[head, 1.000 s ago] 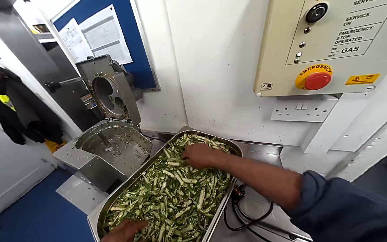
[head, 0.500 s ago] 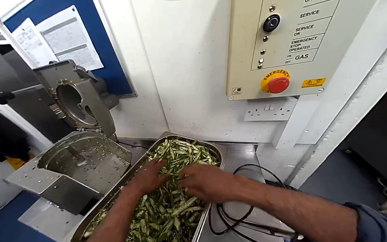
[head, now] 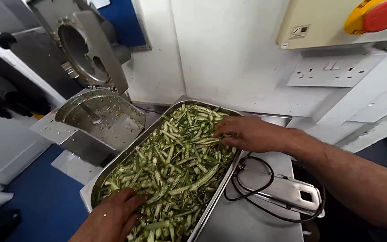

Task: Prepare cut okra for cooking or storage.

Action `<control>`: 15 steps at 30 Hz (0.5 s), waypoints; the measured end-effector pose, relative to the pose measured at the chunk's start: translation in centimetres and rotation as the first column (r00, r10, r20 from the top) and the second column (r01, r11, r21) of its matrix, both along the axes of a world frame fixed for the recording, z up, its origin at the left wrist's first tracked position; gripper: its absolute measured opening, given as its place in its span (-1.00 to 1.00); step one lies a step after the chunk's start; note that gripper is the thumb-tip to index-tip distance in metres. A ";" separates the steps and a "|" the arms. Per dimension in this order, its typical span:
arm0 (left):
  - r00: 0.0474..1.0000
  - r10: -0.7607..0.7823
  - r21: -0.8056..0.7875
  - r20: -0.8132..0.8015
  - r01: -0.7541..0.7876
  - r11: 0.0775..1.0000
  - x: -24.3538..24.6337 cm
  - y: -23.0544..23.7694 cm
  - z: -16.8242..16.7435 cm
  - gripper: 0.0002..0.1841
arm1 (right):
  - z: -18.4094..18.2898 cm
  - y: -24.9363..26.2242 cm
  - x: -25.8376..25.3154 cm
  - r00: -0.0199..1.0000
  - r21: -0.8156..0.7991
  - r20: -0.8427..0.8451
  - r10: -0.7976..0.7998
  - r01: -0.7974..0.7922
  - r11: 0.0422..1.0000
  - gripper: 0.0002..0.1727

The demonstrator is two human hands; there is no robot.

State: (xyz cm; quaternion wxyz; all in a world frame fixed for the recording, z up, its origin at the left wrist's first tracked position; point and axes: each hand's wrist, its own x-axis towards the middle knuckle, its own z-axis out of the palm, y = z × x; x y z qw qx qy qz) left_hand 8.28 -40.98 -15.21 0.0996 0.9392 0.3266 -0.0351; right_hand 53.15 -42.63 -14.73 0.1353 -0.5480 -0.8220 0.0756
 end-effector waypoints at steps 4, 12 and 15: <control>0.993 0.034 0.007 0.115 -0.035 0.999 -0.2 -4.0 -1.2 -0.64 | -1.6 -2.0 -6.9 0.963 -0.029 -0.026 0.269 -0.270 0.963 -0.72; 0.989 -0.060 -0.039 0.132 0.066 0.997 1.3 -7.5 -0.8 -0.77 | -1.9 -4.3 -11.2 0.856 -0.120 -0.154 0.494 -0.513 0.850 -0.70; 0.978 -0.108 -0.089 0.176 0.125 0.988 2.2 -7.7 -1.3 -0.79 | -1.9 -3.9 -13.7 0.881 -0.032 -0.169 0.443 -0.454 0.891 -0.66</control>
